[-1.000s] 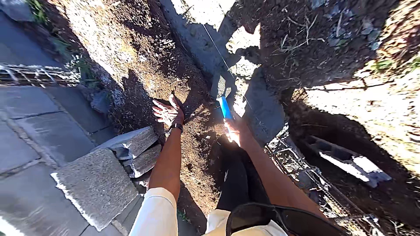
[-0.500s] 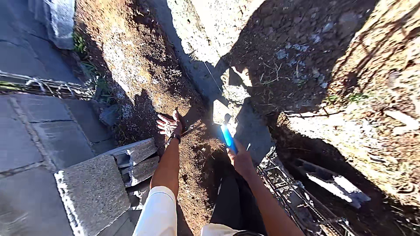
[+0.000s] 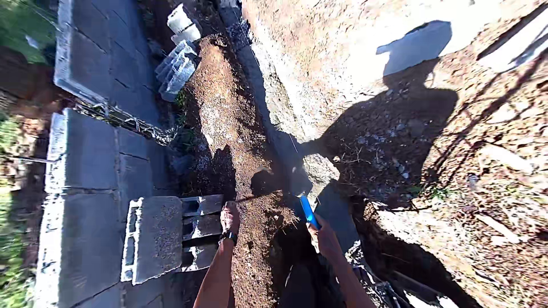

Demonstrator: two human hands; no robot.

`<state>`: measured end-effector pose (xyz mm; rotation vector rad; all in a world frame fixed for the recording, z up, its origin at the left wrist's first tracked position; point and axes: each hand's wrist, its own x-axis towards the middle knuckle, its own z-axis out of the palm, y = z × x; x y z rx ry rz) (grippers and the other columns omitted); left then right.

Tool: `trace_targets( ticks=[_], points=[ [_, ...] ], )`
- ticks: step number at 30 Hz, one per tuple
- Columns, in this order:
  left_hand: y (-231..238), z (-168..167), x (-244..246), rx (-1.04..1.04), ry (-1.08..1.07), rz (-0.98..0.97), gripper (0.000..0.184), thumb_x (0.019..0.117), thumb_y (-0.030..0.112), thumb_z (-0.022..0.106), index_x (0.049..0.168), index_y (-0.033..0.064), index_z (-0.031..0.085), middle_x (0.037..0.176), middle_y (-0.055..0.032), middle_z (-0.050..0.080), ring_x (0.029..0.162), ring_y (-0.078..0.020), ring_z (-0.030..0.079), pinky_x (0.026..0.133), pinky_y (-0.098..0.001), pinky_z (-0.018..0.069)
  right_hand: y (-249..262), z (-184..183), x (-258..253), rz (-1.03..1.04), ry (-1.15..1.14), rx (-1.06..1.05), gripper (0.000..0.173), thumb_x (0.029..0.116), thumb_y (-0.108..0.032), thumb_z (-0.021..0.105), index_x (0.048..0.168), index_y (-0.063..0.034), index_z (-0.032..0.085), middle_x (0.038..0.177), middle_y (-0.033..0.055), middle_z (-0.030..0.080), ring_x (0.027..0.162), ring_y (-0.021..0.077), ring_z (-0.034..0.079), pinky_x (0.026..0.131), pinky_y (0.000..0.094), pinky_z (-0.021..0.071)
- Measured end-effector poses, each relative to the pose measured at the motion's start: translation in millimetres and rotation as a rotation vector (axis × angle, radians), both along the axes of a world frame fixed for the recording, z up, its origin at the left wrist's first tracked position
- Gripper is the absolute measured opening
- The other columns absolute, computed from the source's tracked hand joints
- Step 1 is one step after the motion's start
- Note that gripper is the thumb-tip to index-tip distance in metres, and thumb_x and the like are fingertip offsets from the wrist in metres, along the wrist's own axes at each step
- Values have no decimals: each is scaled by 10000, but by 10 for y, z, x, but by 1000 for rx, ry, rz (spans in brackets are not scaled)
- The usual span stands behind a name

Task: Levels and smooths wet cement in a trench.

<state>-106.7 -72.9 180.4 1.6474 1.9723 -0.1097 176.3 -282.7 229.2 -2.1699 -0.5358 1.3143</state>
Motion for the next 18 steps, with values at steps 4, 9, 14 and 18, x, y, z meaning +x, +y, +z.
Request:
trace_targets(
  ticks=[4,9,14,18],
  points=[
    [-678,224,-452,-61,48,61,428,1053,434,506,1205,72,678,1086,-202,722,1041,-396,696,901,-618,544,11,90,-67,-69,57,25,447,1042,-289,590,1461,-140,541,851,152,659,578,252,613,550,468,562],
    [-1696,233,-1156,-184,163,196,575,1035,588,443,1197,104,708,1144,-178,725,1094,-366,690,908,-629,536,-43,125,-170,-62,80,35,457,1038,-279,579,1453,-95,537,887,174,665,588,266,622,559,470,569],
    [-2675,111,-1414,-214,168,347,645,980,472,613,1539,193,455,1451,-239,534,1307,-462,529,988,-697,447,-132,164,-241,-64,80,9,449,1049,-292,566,1461,-116,529,840,150,651,522,234,595,496,423,555],
    [-3208,-16,-1285,-212,126,457,930,926,475,695,1640,135,205,1541,-289,411,1392,-499,430,1023,-743,390,-225,113,-337,-114,70,35,421,1047,-266,574,1427,-89,548,790,146,644,490,222,585,462,402,542]
  ],
)
